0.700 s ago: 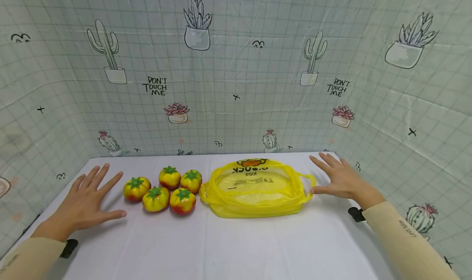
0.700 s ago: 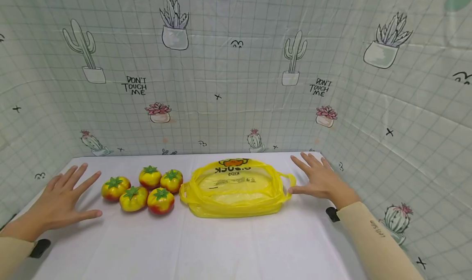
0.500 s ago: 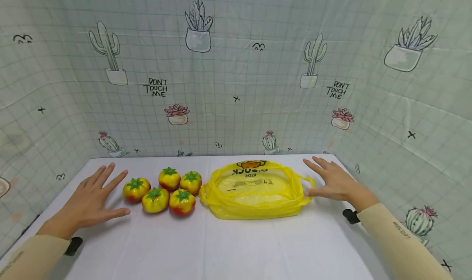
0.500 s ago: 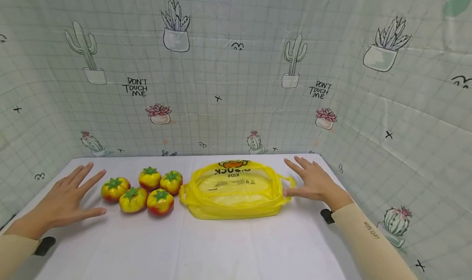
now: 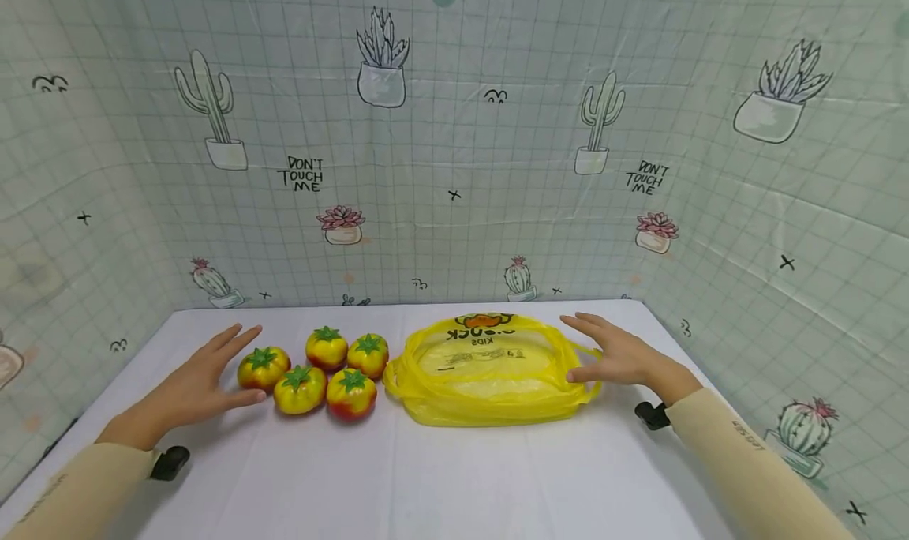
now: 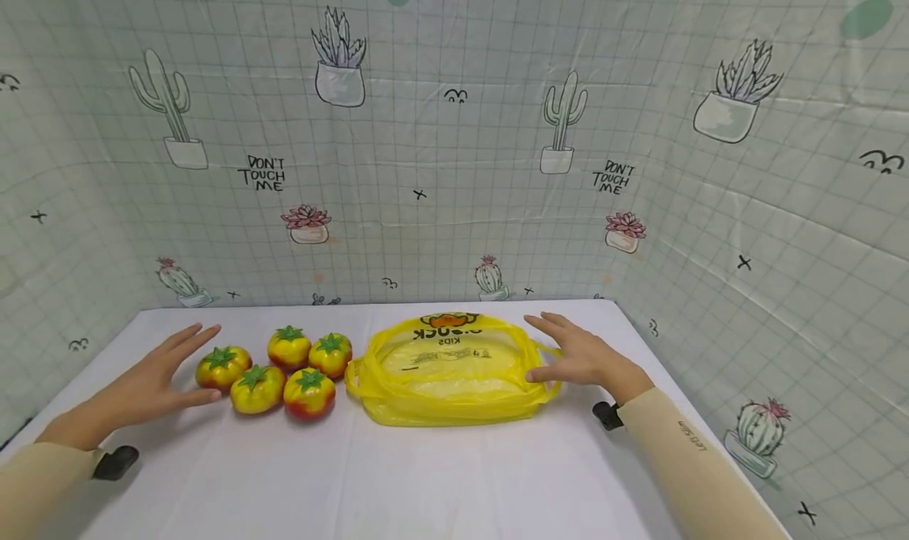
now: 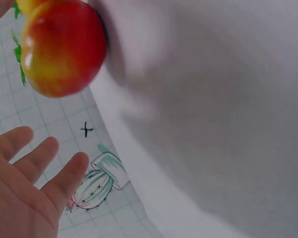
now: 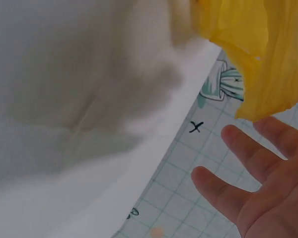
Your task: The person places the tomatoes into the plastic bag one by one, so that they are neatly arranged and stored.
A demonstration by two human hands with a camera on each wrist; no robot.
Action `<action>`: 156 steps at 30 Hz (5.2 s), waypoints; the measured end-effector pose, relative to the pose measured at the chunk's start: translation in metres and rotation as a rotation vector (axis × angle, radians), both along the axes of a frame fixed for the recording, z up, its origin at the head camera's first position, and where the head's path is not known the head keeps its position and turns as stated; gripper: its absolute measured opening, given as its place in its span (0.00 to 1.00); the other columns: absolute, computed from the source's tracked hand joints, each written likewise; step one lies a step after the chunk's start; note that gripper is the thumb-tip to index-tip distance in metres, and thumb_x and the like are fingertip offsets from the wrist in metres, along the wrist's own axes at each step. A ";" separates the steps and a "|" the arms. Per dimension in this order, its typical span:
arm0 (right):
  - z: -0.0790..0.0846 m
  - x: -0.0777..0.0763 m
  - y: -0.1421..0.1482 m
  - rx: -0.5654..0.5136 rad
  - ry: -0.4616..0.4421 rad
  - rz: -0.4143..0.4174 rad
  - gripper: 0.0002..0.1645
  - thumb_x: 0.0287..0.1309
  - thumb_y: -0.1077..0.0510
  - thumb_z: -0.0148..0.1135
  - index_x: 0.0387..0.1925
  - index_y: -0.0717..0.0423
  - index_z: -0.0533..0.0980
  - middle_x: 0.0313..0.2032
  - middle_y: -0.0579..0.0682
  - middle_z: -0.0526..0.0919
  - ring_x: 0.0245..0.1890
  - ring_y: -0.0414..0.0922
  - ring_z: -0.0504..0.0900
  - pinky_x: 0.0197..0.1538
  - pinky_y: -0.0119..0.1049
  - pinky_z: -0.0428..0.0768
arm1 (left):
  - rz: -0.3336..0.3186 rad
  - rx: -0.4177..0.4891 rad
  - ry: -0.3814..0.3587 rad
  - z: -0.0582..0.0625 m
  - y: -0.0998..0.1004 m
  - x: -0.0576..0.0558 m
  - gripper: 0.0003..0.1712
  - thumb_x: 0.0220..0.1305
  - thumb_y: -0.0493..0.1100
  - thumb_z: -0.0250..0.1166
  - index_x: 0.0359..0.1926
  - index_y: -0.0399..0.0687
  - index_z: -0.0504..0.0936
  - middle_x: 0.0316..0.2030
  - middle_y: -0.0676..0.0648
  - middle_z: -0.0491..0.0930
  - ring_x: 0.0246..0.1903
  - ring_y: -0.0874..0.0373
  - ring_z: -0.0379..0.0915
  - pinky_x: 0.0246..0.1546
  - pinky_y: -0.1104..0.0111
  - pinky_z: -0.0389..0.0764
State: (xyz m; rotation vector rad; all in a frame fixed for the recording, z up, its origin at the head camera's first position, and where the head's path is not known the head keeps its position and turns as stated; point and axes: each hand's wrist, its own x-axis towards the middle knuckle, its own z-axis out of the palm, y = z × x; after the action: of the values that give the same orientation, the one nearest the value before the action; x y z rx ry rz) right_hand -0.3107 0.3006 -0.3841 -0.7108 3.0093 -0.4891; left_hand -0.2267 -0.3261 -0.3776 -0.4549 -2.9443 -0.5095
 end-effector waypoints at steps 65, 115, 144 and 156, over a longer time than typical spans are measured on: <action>-0.014 0.000 -0.017 -0.161 -0.222 -0.042 0.44 0.46 0.41 0.68 0.66 0.42 0.65 0.67 0.56 0.63 0.63 0.59 0.65 0.59 0.65 0.64 | 0.023 0.219 -0.001 -0.013 0.010 -0.016 0.35 0.58 0.45 0.68 0.62 0.32 0.68 0.54 0.27 0.67 0.52 0.33 0.65 0.52 0.38 0.65; -0.015 0.001 -0.018 -0.152 -0.208 -0.050 0.45 0.45 0.42 0.69 0.66 0.43 0.65 0.67 0.56 0.64 0.62 0.58 0.66 0.60 0.63 0.63 | -0.120 0.213 0.054 0.030 0.094 -0.041 0.33 0.60 0.47 0.67 0.65 0.44 0.68 0.58 0.36 0.65 0.54 0.39 0.66 0.54 0.43 0.70; -0.015 0.001 -0.021 -0.152 -0.221 -0.058 0.46 0.45 0.41 0.69 0.67 0.44 0.65 0.67 0.56 0.63 0.63 0.58 0.65 0.60 0.65 0.62 | -0.326 0.209 0.032 0.028 0.176 -0.060 0.33 0.60 0.46 0.67 0.65 0.48 0.69 0.59 0.41 0.66 0.53 0.48 0.68 0.54 0.54 0.75; -0.016 0.001 -0.020 -0.146 -0.203 -0.045 0.46 0.45 0.41 0.70 0.67 0.43 0.65 0.67 0.55 0.64 0.64 0.59 0.64 0.60 0.64 0.63 | -0.422 0.215 0.020 0.024 0.207 -0.069 0.32 0.60 0.48 0.67 0.64 0.48 0.70 0.57 0.43 0.67 0.50 0.54 0.67 0.53 0.61 0.74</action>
State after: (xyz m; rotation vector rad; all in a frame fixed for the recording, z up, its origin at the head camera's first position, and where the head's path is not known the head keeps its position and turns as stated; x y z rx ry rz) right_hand -0.3102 0.2809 -0.4005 -0.5616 2.8265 -0.7409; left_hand -0.2959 -0.1187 -0.3534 -1.0501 -2.7297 -0.8471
